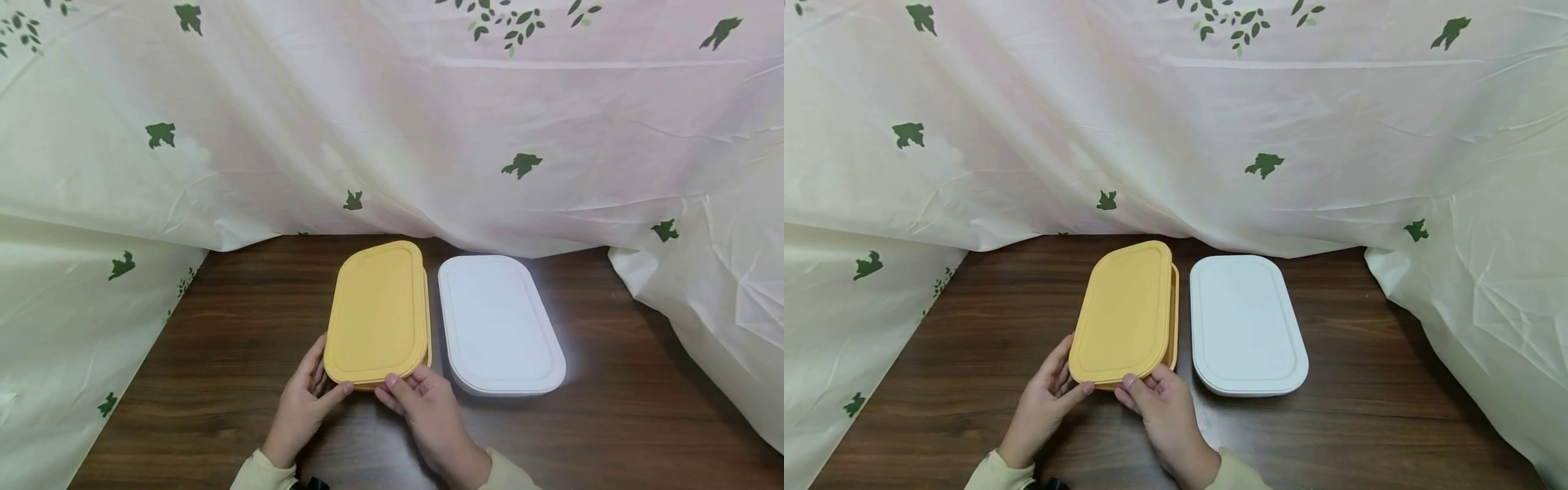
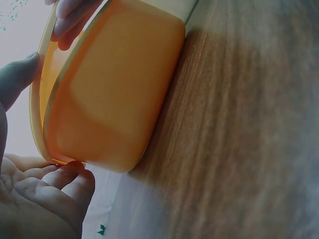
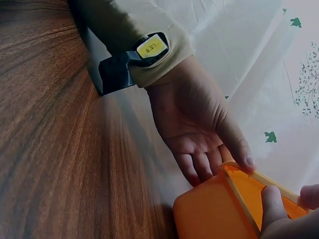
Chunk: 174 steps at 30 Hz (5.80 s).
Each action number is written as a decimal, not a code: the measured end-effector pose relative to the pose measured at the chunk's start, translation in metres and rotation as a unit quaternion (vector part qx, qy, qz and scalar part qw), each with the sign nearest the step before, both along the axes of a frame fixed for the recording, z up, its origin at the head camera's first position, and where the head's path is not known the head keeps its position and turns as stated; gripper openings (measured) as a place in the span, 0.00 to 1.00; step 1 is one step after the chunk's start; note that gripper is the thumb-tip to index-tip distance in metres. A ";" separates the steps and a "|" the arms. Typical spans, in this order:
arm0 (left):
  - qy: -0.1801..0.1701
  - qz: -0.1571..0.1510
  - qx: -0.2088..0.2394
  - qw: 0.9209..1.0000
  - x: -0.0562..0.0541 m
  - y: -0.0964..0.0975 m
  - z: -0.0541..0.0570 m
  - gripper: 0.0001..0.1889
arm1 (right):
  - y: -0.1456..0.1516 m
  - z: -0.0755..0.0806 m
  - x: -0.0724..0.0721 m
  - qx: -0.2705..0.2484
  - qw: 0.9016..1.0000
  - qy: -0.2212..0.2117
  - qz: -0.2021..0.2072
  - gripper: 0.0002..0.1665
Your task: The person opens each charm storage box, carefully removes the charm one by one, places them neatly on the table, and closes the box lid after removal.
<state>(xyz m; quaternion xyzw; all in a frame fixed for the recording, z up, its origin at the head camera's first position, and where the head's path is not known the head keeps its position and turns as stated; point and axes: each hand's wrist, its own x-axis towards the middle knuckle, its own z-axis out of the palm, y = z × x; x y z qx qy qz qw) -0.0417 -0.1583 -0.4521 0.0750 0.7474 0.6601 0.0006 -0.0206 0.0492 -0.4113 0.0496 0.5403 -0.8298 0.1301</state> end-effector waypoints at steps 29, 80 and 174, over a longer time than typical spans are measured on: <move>-0.004 0.029 0.007 1.000 0.001 -0.012 0.005 0.45 | -0.025 0.000 -0.009 0.059 0.978 0.199 -0.033 0.16; 0.060 0.162 -0.299 0.938 0.010 -0.020 0.112 0.09 | -0.071 -0.003 -0.021 0.402 0.714 0.570 -0.066 0.25; -0.189 0.235 -0.169 0.938 -0.017 -0.137 0.001 0.18 | 0.018 -0.012 -0.017 0.496 0.734 0.461 -0.053 0.18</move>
